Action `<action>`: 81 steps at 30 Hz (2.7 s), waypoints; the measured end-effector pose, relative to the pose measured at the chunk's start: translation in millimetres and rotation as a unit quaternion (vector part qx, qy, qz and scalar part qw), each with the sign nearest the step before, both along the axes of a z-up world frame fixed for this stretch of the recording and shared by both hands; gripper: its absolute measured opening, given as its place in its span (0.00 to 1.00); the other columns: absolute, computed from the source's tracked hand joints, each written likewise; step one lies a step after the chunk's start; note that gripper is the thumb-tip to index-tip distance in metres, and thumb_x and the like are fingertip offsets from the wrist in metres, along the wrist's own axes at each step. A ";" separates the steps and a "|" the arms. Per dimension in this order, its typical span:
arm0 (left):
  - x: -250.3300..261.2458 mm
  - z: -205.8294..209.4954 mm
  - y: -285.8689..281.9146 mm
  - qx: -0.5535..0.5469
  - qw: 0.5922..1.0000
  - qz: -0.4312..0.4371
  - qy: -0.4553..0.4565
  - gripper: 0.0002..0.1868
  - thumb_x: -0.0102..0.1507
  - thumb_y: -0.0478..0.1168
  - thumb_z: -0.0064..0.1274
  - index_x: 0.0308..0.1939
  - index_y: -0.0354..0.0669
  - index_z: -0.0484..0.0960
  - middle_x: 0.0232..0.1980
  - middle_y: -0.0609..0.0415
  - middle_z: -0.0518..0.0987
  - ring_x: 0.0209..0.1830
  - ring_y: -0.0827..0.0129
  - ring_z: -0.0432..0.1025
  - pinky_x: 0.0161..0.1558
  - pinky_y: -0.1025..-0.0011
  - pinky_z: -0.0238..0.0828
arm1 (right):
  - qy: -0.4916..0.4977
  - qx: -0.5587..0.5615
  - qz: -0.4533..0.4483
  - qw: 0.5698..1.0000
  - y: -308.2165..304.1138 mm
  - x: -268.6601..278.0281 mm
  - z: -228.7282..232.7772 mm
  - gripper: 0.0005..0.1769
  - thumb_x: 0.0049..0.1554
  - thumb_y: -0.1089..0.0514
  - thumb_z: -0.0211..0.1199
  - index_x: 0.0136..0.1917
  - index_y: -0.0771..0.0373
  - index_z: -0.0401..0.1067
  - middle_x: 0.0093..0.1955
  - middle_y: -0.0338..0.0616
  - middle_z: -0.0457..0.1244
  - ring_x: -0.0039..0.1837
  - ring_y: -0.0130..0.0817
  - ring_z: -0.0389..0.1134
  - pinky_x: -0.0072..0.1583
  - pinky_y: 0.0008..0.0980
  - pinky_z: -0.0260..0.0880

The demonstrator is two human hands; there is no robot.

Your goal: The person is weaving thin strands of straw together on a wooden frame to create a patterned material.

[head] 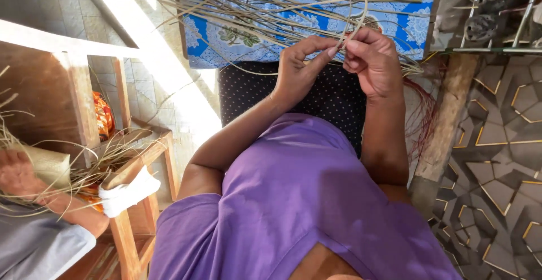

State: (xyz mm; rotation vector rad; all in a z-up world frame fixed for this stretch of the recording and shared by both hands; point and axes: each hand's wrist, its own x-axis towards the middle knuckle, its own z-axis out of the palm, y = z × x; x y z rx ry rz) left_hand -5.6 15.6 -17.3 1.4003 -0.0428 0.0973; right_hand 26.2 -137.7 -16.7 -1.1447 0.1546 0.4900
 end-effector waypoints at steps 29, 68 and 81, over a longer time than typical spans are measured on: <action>0.0 -12.6 1.1 0.028 0.999 0.000 0.045 0.06 0.59 0.41 0.48 0.36 0.45 0.78 0.32 0.60 0.78 0.34 0.78 0.73 0.41 0.80 0.68 | -0.173 -0.207 -0.048 0.962 21.9 -7.3 9.4 0.07 0.52 0.66 0.59 0.41 0.60 0.62 0.33 0.36 0.56 0.33 0.20 0.55 0.35 0.16 0.55; 6.5 4.8 -4.6 -0.036 0.992 0.108 -0.055 0.05 0.62 0.38 0.45 0.37 0.40 0.74 0.31 0.54 0.74 0.33 0.71 0.71 0.38 0.77 0.71 | 0.183 -0.566 -0.235 0.769 -133.0 -160.8 -167.5 0.14 0.54 0.55 0.50 0.28 0.53 0.55 0.27 0.31 0.48 0.31 0.24 0.47 0.34 0.30 0.47; 3.6 -4.8 -4.8 -0.059 0.991 0.109 -0.043 0.04 0.61 0.34 0.46 0.37 0.38 0.74 0.34 0.53 0.74 0.35 0.70 0.73 0.40 0.77 0.74 | -0.141 -0.738 -0.128 0.648 -165.0 -18.7 -132.6 0.18 0.57 0.48 0.60 0.29 0.56 0.65 0.35 0.39 0.57 0.39 0.37 0.56 0.39 0.39 0.54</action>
